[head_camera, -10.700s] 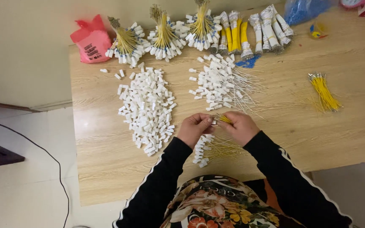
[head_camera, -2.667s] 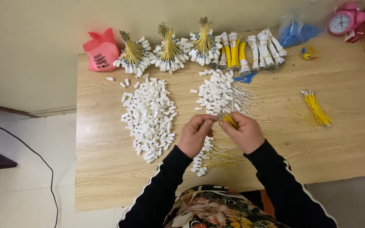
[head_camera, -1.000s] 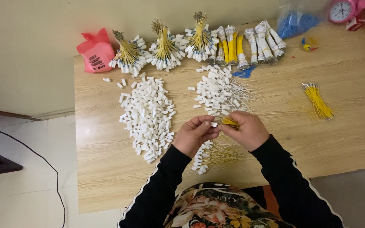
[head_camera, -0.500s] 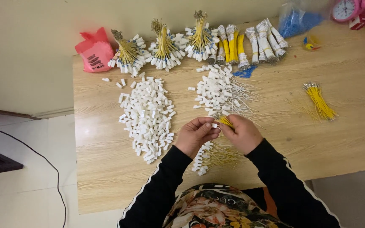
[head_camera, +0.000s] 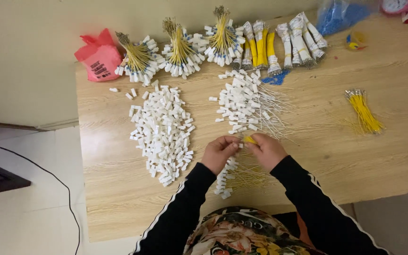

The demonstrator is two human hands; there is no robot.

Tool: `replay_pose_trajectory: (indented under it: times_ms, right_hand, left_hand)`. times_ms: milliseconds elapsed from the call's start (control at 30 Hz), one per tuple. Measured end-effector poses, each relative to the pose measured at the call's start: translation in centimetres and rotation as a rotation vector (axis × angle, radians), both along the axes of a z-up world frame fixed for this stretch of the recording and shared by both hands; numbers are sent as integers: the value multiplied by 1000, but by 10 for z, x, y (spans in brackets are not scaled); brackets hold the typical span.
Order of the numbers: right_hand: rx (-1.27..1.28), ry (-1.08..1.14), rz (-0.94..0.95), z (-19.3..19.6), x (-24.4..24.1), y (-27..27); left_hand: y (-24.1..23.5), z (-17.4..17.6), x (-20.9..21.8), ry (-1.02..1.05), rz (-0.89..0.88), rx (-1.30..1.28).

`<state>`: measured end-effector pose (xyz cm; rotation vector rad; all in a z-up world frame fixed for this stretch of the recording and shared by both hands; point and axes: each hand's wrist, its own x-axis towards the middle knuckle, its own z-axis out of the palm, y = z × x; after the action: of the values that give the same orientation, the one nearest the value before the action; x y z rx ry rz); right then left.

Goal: Assembling small wire components by attaching white plastic connectors to yellow wires

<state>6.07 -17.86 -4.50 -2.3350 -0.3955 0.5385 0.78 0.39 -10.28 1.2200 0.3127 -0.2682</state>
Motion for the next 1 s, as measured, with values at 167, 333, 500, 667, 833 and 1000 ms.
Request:
replay_pose_trajectory:
  times_ms: [167,333,500,667,833,1000]
  right_hand:
    - [104,58,-345,-47,32,-43]
    - [629,29,-632,-24,60,-68]
    - [712,127,-659,18,60,-31]
    - [811,283,-582,-13,59,-18]
    - [794,323,-603,19,68,-3]
    - [813,338,-608,18,69,-2]
  left_hand:
    - [18,5,4,-107,-322,774]
    - [24,-4,4,-226,-380,1060]
    - [39,14,91,-292,-43,1051]
    - [68,-49,204,-135,-149,1267]
    - [55,1,227,28,-304,1332]
    - [68,-29,220,-60,-163,1116]
